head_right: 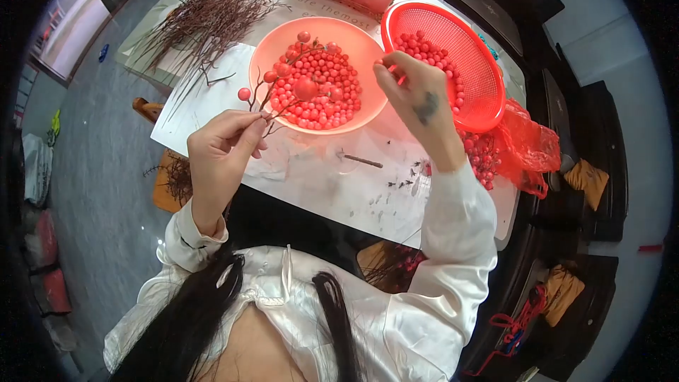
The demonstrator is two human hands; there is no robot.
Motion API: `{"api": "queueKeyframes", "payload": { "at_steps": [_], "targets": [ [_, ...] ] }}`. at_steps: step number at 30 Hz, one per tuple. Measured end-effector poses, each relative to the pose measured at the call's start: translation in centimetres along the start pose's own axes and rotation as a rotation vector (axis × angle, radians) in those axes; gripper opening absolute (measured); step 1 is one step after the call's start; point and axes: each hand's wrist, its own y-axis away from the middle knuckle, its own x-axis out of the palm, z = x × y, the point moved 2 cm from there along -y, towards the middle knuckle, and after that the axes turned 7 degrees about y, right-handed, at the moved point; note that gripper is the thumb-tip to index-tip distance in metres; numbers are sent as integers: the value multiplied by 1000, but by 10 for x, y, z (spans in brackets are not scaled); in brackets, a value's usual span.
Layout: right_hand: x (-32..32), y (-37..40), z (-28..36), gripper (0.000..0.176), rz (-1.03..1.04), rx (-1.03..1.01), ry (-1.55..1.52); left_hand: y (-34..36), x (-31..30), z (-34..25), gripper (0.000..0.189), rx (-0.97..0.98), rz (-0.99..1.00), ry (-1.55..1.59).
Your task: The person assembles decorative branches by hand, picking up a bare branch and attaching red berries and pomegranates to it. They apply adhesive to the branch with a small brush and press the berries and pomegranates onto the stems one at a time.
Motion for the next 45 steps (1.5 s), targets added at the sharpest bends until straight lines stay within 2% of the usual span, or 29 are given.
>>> {"api": "queueKeyframes", "payload": {
  "at_steps": [2,4,5,7,11,14,17,26,45],
  "targets": [
    [-8,23,29,16,-83,119,-204,0,6,-1,9,75,29,-105],
    [1,40,50,20,-109,-254,-68,2,13,-4,10,127,67,-184],
    [1,46,66,22,-48,-283,-27,3,17,-6,10,154,87,-226],
    [7,51,77,22,-53,-292,-79,6,22,-13,11,230,108,-265],
    [14,52,75,23,-60,-343,-83,10,23,-18,14,298,114,-305],
    [12,54,81,22,-4,-312,-73,11,23,-18,14,348,107,-310],
    [12,55,78,22,-1,-316,-80,12,24,-22,13,281,113,-302],
    [16,57,76,21,9,-253,-174,13,22,-18,14,332,103,-273],
    [27,60,73,21,13,-150,-281,13,20,-23,14,272,81,-262]
  ]
}}
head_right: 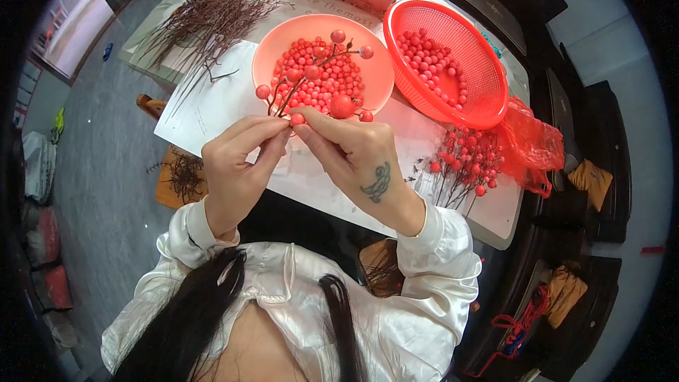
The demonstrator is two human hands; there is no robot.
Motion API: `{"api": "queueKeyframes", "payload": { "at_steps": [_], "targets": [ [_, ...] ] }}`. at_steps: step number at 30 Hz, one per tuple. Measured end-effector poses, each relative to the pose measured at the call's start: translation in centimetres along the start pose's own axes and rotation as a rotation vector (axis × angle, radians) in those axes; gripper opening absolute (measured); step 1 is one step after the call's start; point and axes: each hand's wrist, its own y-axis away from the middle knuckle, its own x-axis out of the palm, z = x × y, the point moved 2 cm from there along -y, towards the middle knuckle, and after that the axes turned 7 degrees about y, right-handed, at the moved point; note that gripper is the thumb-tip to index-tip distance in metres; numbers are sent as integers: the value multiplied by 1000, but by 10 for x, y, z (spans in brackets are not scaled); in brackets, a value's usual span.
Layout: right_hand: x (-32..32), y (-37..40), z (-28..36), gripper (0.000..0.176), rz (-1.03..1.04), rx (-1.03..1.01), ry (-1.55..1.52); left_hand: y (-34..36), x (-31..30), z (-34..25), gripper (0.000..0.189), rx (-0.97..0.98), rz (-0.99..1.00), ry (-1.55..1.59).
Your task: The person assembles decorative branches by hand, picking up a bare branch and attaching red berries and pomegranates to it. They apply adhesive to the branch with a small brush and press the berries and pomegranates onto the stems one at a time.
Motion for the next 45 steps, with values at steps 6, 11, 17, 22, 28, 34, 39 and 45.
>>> {"api": "queueKeyframes", "payload": {
  "at_steps": [6,11,17,22,28,34,39,45],
  "targets": [
    [-1,-2,1,21,51,26,-32,0,-1,2,14,29,-8,-16],
    [0,-4,-2,22,55,69,-102,-1,-3,-2,15,-11,23,10],
    [-5,-6,-2,21,25,117,-133,-3,-4,-5,14,-54,10,43],
    [-6,-6,-1,21,34,50,-98,-3,-4,-4,13,-34,-9,33],
    [-3,-5,1,20,19,-3,-63,-2,-3,-4,14,-39,4,30],
    [-4,-6,-2,20,48,5,-62,-1,-2,-5,14,-46,15,25],
    [-5,-6,-5,20,82,-3,-77,-1,-2,-5,15,-23,30,-6],
    [-7,-6,-6,19,79,-20,-48,0,-1,-7,16,-17,33,-20]
  ]
}}
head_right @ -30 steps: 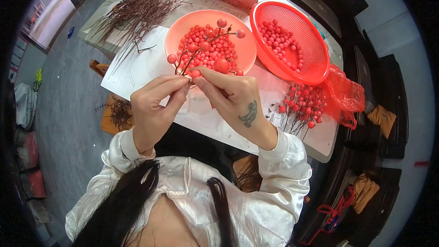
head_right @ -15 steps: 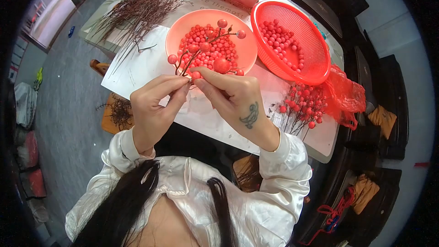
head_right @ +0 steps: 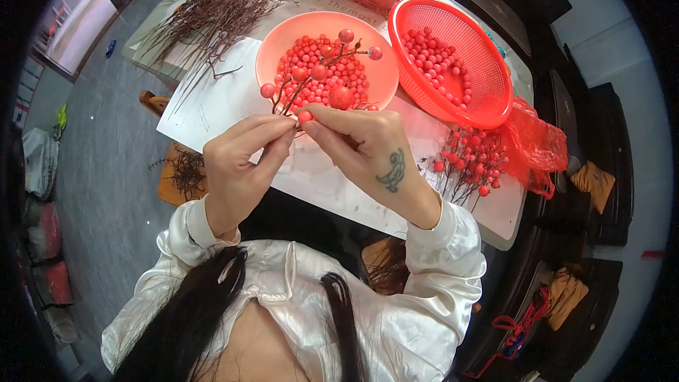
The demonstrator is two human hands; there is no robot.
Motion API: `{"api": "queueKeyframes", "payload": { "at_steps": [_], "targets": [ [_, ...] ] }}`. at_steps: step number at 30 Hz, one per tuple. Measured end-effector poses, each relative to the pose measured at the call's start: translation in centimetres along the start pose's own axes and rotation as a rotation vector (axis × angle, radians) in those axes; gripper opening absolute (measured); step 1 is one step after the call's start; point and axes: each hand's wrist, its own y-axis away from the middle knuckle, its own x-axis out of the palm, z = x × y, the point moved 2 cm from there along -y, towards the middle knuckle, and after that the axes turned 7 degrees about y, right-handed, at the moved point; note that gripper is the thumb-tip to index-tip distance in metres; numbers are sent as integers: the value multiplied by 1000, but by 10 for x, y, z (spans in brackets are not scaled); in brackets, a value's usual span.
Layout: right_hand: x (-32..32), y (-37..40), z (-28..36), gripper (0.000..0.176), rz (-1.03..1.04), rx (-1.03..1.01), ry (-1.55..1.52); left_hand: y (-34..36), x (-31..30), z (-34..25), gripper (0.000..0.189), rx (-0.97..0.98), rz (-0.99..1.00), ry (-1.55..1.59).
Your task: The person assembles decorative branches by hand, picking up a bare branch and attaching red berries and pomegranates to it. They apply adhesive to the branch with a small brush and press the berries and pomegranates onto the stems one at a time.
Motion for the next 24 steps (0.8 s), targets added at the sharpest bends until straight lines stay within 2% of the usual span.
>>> {"api": "queueKeyframes", "payload": {
  "at_steps": [5,8,17,24],
  "targets": [
    [-1,0,0,19,5,-4,16,-1,-1,-2,15,9,7,0],
    [-7,-3,6,19,92,61,43,0,-1,-1,15,1,14,3],
    [-8,-4,6,18,94,-8,63,1,-1,2,15,-3,8,7],
    [-8,-3,6,18,103,18,52,1,0,2,15,2,10,3]
  ]
}}
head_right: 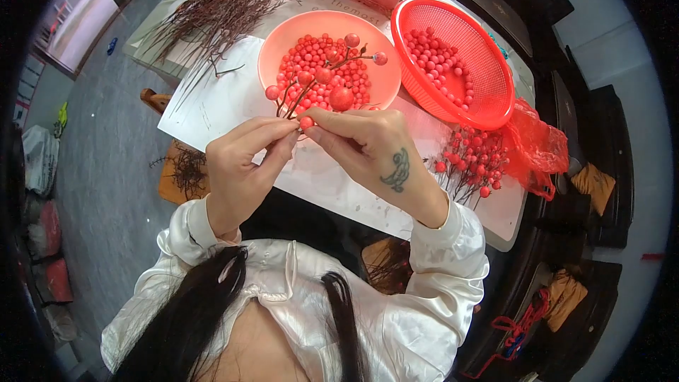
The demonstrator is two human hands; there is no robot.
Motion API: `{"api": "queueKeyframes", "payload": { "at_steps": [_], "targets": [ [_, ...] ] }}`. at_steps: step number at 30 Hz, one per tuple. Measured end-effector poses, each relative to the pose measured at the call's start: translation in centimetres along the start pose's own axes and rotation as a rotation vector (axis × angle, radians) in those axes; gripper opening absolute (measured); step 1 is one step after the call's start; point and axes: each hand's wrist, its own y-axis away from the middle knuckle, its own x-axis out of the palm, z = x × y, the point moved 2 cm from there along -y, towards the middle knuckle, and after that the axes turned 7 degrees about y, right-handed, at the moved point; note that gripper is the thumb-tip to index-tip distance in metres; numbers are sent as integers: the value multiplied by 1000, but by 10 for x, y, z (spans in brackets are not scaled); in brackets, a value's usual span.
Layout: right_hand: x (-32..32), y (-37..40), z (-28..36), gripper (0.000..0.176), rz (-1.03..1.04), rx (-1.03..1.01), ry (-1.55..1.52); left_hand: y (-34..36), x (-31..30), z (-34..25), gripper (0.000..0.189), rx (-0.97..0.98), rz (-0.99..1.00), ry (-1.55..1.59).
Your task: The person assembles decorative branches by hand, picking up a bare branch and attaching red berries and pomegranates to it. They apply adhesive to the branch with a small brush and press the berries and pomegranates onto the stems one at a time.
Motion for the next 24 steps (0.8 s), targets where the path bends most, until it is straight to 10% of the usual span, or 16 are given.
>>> {"api": "queueKeyframes", "payload": {
  "at_steps": [24],
  "targets": [
    [1,2,-7,18,-67,-84,-21,0,2,-5,13,-4,5,29]
  ]
}}
